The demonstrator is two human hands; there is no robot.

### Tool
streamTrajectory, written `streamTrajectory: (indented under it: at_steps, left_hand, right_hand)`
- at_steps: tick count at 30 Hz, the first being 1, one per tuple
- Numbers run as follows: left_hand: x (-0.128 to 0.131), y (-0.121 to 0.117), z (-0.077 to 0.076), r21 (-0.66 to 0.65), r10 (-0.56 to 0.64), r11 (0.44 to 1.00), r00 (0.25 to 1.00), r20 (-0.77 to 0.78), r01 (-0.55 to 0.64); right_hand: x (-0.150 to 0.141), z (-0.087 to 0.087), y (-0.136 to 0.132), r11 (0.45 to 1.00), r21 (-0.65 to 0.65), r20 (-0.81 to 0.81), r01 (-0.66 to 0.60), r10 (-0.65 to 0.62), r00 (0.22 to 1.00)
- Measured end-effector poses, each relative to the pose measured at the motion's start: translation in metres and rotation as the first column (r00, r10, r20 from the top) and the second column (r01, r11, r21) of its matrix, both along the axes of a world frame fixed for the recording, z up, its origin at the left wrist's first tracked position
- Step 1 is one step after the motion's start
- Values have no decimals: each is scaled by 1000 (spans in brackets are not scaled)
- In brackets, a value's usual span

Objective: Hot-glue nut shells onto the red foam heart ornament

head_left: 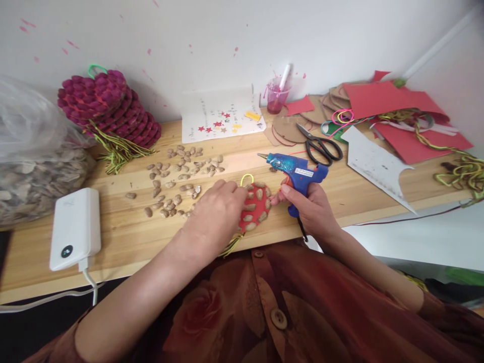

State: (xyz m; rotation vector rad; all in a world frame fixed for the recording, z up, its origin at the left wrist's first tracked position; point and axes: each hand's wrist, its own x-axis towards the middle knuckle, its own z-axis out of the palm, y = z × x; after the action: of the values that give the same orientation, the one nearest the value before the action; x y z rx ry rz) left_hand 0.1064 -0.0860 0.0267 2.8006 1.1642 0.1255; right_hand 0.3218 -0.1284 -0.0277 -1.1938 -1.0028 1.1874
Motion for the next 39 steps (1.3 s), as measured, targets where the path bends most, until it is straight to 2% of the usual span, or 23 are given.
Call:
streamTrajectory:
  at_steps: [6, 11, 20, 39]
  left_hand:
    - [-24, 11, 1, 4, 130, 991, 980, 153, -132]
    - [-22, 5, -4, -88, 86, 994, 977, 196, -70]
    - [-6, -1, -13, -125, 30, 992, 984, 178, -7]
    - [0, -2, -11, -136, 49, 990, 992, 119, -33]
  right_hand:
    - [-1, 4, 0, 999, -37, 22, 21, -20, 1000]
    - [-2, 5, 0, 999, -32, 8, 25, -25, 1000]
    - [-2, 3, 1, 1000, -21, 8, 21, -21, 1000]
    - [-2, 5, 0, 999, -32, 22, 30, -29, 999]
